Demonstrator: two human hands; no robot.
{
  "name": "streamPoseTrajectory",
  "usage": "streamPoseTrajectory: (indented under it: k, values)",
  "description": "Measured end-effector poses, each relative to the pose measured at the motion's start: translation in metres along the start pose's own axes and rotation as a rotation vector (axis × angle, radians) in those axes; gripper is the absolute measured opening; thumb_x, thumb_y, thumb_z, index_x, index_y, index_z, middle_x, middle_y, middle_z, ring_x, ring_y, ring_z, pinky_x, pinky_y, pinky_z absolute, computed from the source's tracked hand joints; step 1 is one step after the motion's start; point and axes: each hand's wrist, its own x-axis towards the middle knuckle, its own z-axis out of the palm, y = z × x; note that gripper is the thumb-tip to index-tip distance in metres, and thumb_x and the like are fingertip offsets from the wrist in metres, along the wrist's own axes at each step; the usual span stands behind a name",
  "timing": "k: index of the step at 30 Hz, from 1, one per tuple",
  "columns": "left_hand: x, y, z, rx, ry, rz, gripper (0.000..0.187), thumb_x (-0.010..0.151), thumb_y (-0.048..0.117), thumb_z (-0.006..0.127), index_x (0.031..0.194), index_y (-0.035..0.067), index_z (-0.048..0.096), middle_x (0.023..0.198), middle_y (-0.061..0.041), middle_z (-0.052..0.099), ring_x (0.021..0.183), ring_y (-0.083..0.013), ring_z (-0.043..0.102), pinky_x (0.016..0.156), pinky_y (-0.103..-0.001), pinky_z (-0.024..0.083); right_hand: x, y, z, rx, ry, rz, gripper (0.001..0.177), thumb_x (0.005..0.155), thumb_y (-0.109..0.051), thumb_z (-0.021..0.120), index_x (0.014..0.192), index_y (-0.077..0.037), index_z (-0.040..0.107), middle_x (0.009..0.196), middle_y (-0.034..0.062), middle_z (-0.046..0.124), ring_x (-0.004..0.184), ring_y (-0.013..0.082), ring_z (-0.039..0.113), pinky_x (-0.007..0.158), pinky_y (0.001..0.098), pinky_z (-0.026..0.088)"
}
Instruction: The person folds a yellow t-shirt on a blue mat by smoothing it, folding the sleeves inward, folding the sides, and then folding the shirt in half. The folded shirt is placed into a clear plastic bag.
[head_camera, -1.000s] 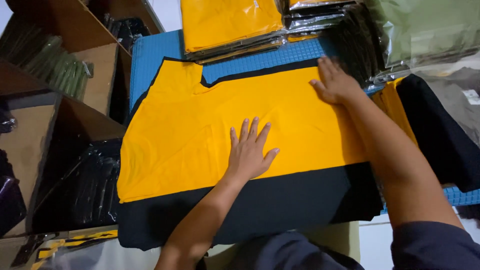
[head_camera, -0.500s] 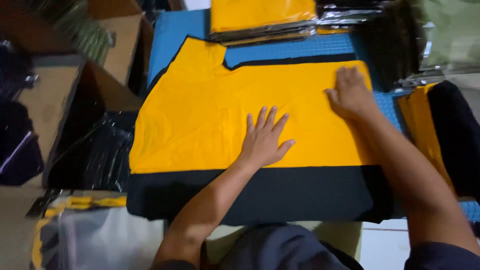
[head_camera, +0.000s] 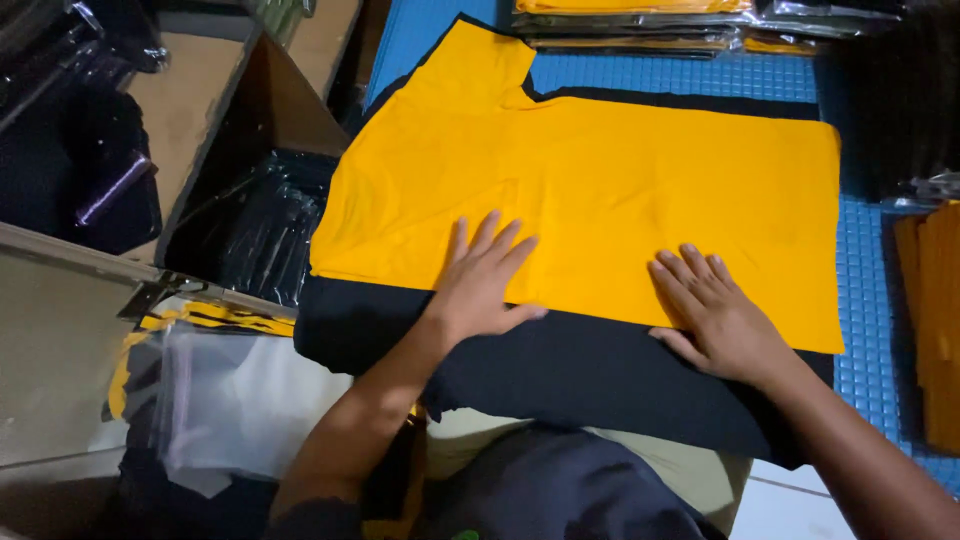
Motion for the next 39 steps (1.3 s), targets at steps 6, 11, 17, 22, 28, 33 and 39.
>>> streamPoseTrajectory:
  k: [6,11,17,22,28,33,39]
  values:
    - [-0.031,-0.050,0.036,0.129,0.093,0.089,0.068,0.102,0.056,0.047,0.159,0.022,0.038,0.166,-0.010,0.035,0.155,-0.0354,0.024,0.123,-0.060,0.014,-0.022,0.012,-0.014,0.020,-0.195,0.057,0.064,0.099,-0.018,0.044,0.161,-0.008,0.028,0.166,0.0166,0.033,0.156,0.0374,0.025,0.123,0.0467,0.026]
    - [-0.027,-0.044,0.038,0.149,0.042,0.071,0.068,0.103,0.056,0.042,0.161,0.022,0.033,0.168,-0.011,0.029,0.156,-0.0376,0.019,0.121,-0.063,0.010,-0.030,0.007,-0.028,-0.197,-0.409,0.164,0.081,0.092,-0.014,0.054,0.164,-0.013,0.017,0.172,0.0080,0.024,0.158,0.0254,0.025,0.104,0.0398,0.052]
    - [0.000,-0.032,0.001,0.065,-0.014,0.008,0.057,0.100,0.054,0.050,0.142,0.016,0.055,0.145,-0.011,0.053,0.132,-0.0343,0.044,0.112,-0.059,0.029,-0.019,0.016,-0.057,-0.094,-0.616,0.283,0.073,0.094,-0.029,0.054,0.160,-0.022,0.025,0.170,0.0020,0.024,0.156,0.0218,0.027,0.106,0.0463,0.053]
    - [0.084,-0.071,-0.012,0.021,0.187,-0.061,0.033,0.100,0.036,0.062,0.116,0.010,0.076,0.109,-0.006,0.078,0.091,-0.0290,0.072,0.089,-0.050,0.052,0.036,0.043,-0.063,-0.110,-0.446,0.261,0.052,0.091,-0.042,0.062,0.139,-0.022,0.060,0.128,0.0045,0.072,0.096,0.0287,0.076,0.073,0.0440,0.065]
    - [0.177,-0.154,0.006,-0.112,0.374,-0.379,0.027,0.096,0.038,0.064,0.122,0.031,0.066,0.112,0.005,0.071,0.113,-0.0211,0.063,0.095,-0.044,0.045,0.157,0.067,-0.027,0.006,-0.112,0.358,0.042,0.090,-0.035,0.071,0.129,-0.021,0.071,0.116,0.0021,0.076,0.108,0.0234,0.075,0.088,0.0352,0.060]
    - [0.193,-0.188,-0.007,-0.090,0.393,-0.531,0.031,0.100,0.023,0.060,0.130,0.017,0.062,0.130,-0.009,0.061,0.130,-0.0319,0.052,0.107,-0.050,0.039,0.244,0.089,0.020,0.006,-0.102,0.332,0.063,0.077,-0.032,0.081,0.134,-0.009,0.068,0.131,0.0191,0.066,0.125,0.0382,0.063,0.101,0.0473,0.054]
    - [0.185,-0.199,-0.019,-0.118,0.438,-0.650,0.035,0.104,0.025,0.056,0.137,0.011,0.056,0.134,-0.014,0.056,0.130,-0.0337,0.052,0.108,-0.049,0.039,0.303,0.104,0.065,0.079,-0.129,0.425,0.050,0.078,-0.043,0.077,0.121,-0.019,0.073,0.124,0.0145,0.065,0.119,0.0396,0.061,0.098,0.0572,0.049]
